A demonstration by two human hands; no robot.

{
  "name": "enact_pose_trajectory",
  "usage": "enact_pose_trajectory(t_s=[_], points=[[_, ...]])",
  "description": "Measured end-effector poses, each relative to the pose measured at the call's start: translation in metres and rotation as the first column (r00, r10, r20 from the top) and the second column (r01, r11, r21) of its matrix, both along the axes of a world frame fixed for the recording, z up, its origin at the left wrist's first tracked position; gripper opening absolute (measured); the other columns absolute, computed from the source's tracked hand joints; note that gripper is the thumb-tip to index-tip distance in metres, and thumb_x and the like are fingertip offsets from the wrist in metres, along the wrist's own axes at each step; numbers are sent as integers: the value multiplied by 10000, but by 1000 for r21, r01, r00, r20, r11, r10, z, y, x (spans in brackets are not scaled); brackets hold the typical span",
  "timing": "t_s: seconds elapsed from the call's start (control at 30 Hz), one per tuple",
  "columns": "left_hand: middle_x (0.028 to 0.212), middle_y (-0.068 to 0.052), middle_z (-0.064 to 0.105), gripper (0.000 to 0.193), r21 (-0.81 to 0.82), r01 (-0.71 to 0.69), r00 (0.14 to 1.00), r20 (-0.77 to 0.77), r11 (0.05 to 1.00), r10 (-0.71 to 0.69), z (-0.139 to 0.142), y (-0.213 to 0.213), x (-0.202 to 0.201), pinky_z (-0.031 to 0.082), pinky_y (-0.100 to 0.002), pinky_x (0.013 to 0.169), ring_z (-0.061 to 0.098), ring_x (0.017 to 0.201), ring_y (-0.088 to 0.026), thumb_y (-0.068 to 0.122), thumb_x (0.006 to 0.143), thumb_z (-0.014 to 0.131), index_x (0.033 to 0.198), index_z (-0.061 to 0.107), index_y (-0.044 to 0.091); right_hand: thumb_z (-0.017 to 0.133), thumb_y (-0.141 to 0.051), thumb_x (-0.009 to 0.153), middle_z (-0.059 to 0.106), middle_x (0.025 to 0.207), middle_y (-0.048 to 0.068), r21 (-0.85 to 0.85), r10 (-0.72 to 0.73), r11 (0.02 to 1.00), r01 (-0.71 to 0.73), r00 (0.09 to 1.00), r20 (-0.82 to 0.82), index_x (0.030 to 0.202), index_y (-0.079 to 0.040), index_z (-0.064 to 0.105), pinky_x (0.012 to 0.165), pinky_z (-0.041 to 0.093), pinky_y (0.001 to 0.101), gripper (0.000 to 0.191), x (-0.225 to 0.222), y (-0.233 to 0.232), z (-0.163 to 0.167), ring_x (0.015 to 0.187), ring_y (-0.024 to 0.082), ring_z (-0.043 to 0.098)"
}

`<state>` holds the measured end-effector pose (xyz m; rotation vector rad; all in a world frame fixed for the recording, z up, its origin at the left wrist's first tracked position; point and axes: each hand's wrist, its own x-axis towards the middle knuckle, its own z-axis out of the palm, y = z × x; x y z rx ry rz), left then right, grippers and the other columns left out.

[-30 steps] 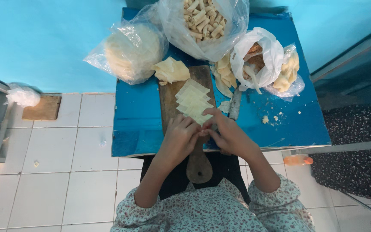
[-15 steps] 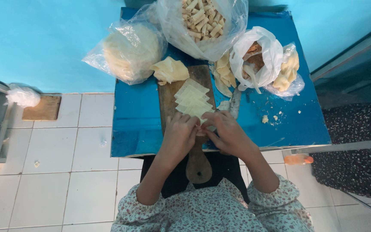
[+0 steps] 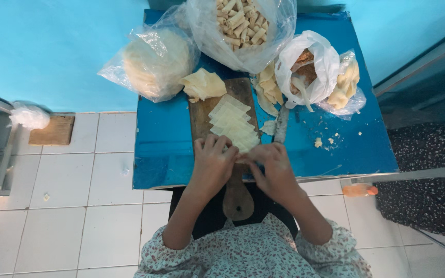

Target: The person cuts thin dough sheets into squares on a wooden board with a knife, then folds the squares by hand around filling scooped from a bag and stacks the folded pieces on the board. Bags of dough sticks and folded dough pieces sit on the blue table.

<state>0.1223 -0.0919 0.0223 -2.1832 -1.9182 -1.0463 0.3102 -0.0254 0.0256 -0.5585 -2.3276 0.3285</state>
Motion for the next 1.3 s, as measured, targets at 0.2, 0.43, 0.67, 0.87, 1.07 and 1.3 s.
enact_pose_trajectory(t_s=[0.2,0.43,0.67,0.87,1.07,1.3], points=[[967,-37,603,76,11,-6,999,31,1000,6,-3,1,-2,384,-475,874,550,990,-268,179,878,725,915,747,117,767,1,821,634,1213,142,64,-65,996,60,994,83,1227,-35,573,1031,426,524,452,-1,-15,-1,1127,329,621],[991,-64,606,281,58,-85,985,155,995,75,-7,1,0,389,-452,867,570,969,-270,120,927,683,1203,717,81,693,-60,842,662,1292,128,312,-112,950,12,946,305,1290,9,525,1050,332,692,483,-10,-7,0,1304,351,547],[1025,-99,594,410,51,-119,957,270,992,101,-13,4,-3,394,-456,847,567,996,-305,143,890,712,1285,628,72,657,-71,892,692,1124,58,290,-142,957,28,913,382,1357,-31,553,1112,301,688,478,-23,19,8,1337,304,559],[1053,-105,583,484,14,-101,957,274,995,93,-13,3,-4,395,-459,850,555,1007,-311,149,870,741,1330,607,78,701,-109,941,728,1226,112,210,-68,977,27,980,188,1237,-123,578,1111,359,545,321,-23,36,9,1268,272,620],[1077,-118,585,479,49,-106,956,280,993,88,-12,3,-3,398,-466,855,558,1024,-326,166,880,738,1331,603,77,680,-71,935,738,1051,151,-779,-92,601,-178,953,-289,1449,-62,374,915,552,336,599,-16,60,14,1019,221,732],[1087,-121,592,475,65,-103,948,307,993,78,-15,4,-3,404,-467,862,564,1041,-332,172,885,735,1328,601,68,636,41,948,731,1024,189,-862,-101,414,-292,926,-363,1514,-10,324,834,566,320,648,-15,69,24,899,207,701]])
